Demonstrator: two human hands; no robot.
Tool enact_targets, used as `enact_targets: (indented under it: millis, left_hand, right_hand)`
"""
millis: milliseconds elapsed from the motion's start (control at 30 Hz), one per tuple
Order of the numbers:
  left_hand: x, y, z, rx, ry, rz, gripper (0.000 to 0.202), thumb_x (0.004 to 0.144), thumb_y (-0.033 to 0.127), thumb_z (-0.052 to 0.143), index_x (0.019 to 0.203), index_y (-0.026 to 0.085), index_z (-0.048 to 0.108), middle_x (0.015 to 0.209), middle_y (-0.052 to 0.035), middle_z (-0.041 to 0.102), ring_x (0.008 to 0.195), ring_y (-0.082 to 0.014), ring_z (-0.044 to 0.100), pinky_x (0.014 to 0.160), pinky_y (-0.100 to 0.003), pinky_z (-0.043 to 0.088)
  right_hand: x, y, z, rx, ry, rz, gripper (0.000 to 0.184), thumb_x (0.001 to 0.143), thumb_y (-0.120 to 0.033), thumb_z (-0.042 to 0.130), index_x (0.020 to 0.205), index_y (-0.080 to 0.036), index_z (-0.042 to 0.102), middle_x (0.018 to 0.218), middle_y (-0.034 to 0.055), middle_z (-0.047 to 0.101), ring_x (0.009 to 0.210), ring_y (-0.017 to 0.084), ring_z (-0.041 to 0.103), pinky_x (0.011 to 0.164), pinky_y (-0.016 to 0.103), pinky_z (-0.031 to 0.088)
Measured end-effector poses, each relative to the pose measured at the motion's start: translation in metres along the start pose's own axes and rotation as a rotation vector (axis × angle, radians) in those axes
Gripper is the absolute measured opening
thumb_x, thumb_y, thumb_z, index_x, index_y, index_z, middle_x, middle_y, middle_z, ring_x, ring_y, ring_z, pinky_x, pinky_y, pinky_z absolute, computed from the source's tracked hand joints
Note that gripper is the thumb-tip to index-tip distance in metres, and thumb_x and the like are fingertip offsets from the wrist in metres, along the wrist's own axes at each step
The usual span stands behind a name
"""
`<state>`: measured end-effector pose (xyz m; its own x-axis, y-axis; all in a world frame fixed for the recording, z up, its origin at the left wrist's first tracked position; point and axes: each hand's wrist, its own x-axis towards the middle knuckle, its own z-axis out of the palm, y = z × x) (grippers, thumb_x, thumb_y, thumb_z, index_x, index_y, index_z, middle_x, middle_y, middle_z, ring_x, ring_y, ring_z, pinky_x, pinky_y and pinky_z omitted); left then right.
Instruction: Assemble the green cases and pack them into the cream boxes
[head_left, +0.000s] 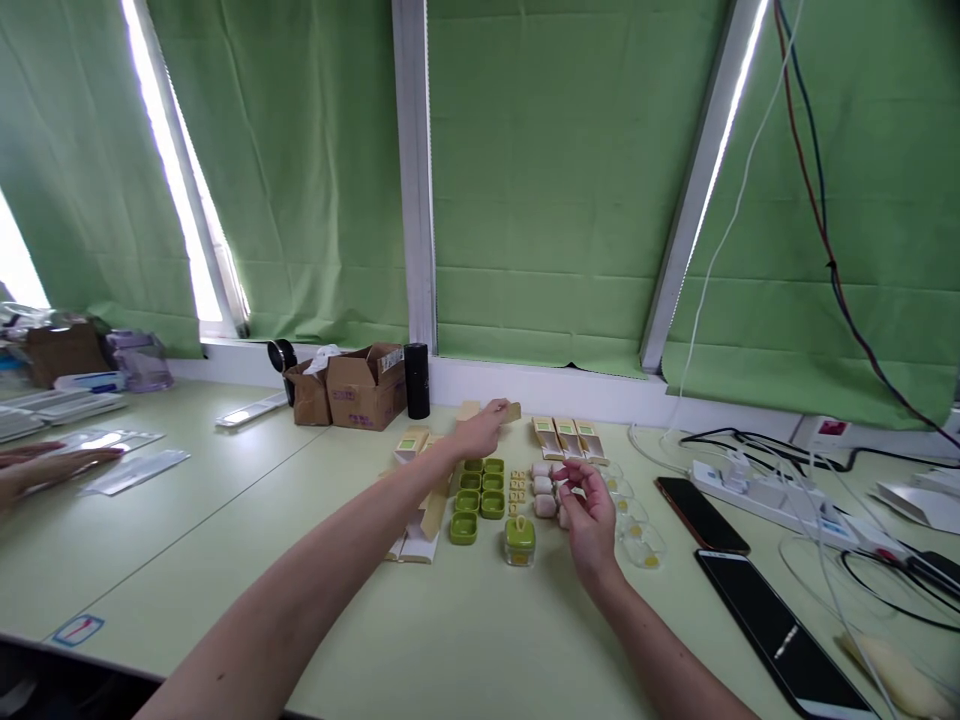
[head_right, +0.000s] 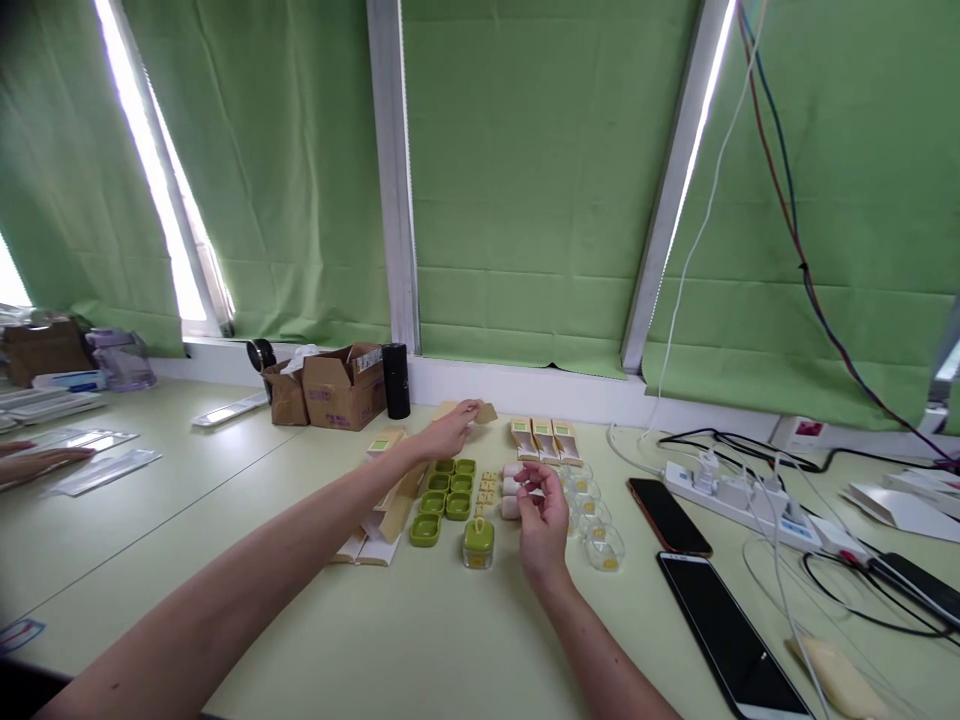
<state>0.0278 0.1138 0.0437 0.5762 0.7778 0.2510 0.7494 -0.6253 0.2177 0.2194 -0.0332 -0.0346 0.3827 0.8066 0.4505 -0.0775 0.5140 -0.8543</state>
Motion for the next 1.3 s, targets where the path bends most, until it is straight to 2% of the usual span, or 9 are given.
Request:
enact_targets:
  millis: [167, 267, 333, 500, 633, 833, 933, 1067, 1300]
  left_hand:
    - [-0.043, 0.013, -0.027, -0.031, 0.095, 0.065, 0.057, 0.099, 0.014, 0.044, 0.156, 0.022, 0.042, 0.169, -0.0141, 0.033, 0.141, -0.0297, 0.055, 0.122, -0.047, 0.044]
    - [-0.072, 0.030, -0.036, 0.008, 0.159, 0.096, 0.056, 0.102, 0.017, 0.042, 0.157, 0.023, 0.037, 0.167, -0.0140, 0.036, 0.118, -0.0272, 0.069, 0.102, -0.043, 0.058]
    - [-0.091, 0.042, -0.037, 0.052, 0.175, 0.121, 0.058, 0.100, 0.015, 0.042, 0.157, 0.024, 0.037, 0.165, -0.0135, 0.039, 0.117, -0.0270, 0.068, 0.094, -0.040, 0.060]
    - [-0.129, 0.067, -0.026, 0.190, 0.108, 0.207, 0.087, 0.082, 0.000, 0.050, 0.162, 0.022, 0.022, 0.168, -0.0154, 0.036, 0.132, -0.0314, 0.063, 0.106, -0.042, 0.054]
    - [-0.149, 0.076, -0.016, 0.255, 0.072, 0.318, 0.082, 0.082, 0.000, 0.049, 0.159, 0.017, 0.026, 0.163, -0.0179, 0.044, 0.144, -0.0326, 0.054, 0.119, -0.044, 0.046]
    - [-0.165, 0.076, -0.008, 0.296, 0.082, 0.457, 0.057, 0.099, 0.001, 0.039, 0.153, 0.016, 0.041, 0.159, -0.0167, 0.052, 0.146, -0.0299, 0.054, 0.125, -0.045, 0.043]
    - [-0.169, 0.075, -0.007, 0.273, 0.101, 0.473, 0.057, 0.100, 0.001, 0.039, 0.154, 0.018, 0.042, 0.158, -0.0158, 0.054, 0.147, -0.0302, 0.052, 0.124, -0.047, 0.045]
    - [-0.174, 0.075, -0.012, 0.204, 0.135, 0.424, 0.059, 0.098, 0.005, 0.044, 0.154, 0.021, 0.043, 0.158, -0.0155, 0.053, 0.144, -0.0324, 0.055, 0.119, -0.051, 0.049]
    - [-0.156, 0.075, -0.013, -0.121, 0.349, 0.155, 0.041, 0.101, 0.020, 0.052, 0.142, 0.025, 0.052, 0.152, -0.0146, 0.051, 0.140, -0.0325, 0.055, 0.110, -0.050, 0.054]
  right_hand:
    - [0.002, -0.002, 0.000, -0.009, 0.002, -0.002, 0.031, 0.084, -0.040, 0.073, 0.111, -0.023, 0.071, 0.104, 0.0073, 0.074, 0.095, 0.024, 0.065, 0.084, 0.038, 0.052]
    - [0.002, -0.003, 0.001, -0.008, -0.037, 0.010, 0.032, 0.085, -0.044, 0.075, 0.110, -0.023, 0.072, 0.108, 0.0087, 0.076, 0.097, 0.025, 0.066, 0.086, 0.039, 0.053]
    - [0.002, -0.003, 0.002, -0.002, -0.058, 0.042, 0.037, 0.085, -0.049, 0.076, 0.112, -0.023, 0.073, 0.111, 0.0098, 0.077, 0.098, 0.025, 0.068, 0.084, 0.039, 0.054]
    - [0.006, -0.007, 0.004, 0.057, -0.072, 0.189, 0.055, 0.081, -0.063, 0.080, 0.115, -0.021, 0.074, 0.110, 0.0119, 0.080, 0.083, 0.024, 0.072, 0.064, 0.033, 0.056]
    - [0.014, -0.010, 0.006, 0.163, -0.075, 0.279, 0.060, 0.075, -0.067, 0.085, 0.108, -0.019, 0.074, 0.105, 0.0126, 0.080, 0.078, 0.023, 0.075, 0.058, 0.031, 0.057]
    - [0.018, -0.006, 0.005, 0.268, -0.070, 0.334, 0.053, 0.073, -0.063, 0.089, 0.098, -0.020, 0.073, 0.082, 0.0029, 0.074, 0.063, 0.015, 0.067, 0.058, 0.028, 0.056]
    - [0.013, -0.007, 0.006, 0.272, -0.102, 0.322, 0.050, 0.072, -0.056, 0.092, 0.102, -0.021, 0.073, 0.086, 0.0030, 0.075, 0.064, 0.014, 0.065, 0.061, 0.028, 0.056]
    - [0.008, -0.015, 0.006, 0.324, -0.184, 0.262, 0.042, 0.079, -0.052, 0.088, 0.106, -0.023, 0.073, 0.112, 0.0083, 0.078, 0.088, 0.022, 0.073, 0.074, 0.033, 0.060]
    - [0.004, -0.022, 0.006, 0.265, -0.174, 0.139, 0.049, 0.079, -0.047, 0.088, 0.118, -0.024, 0.073, 0.125, 0.0113, 0.077, 0.124, 0.032, 0.069, 0.105, 0.046, 0.055]
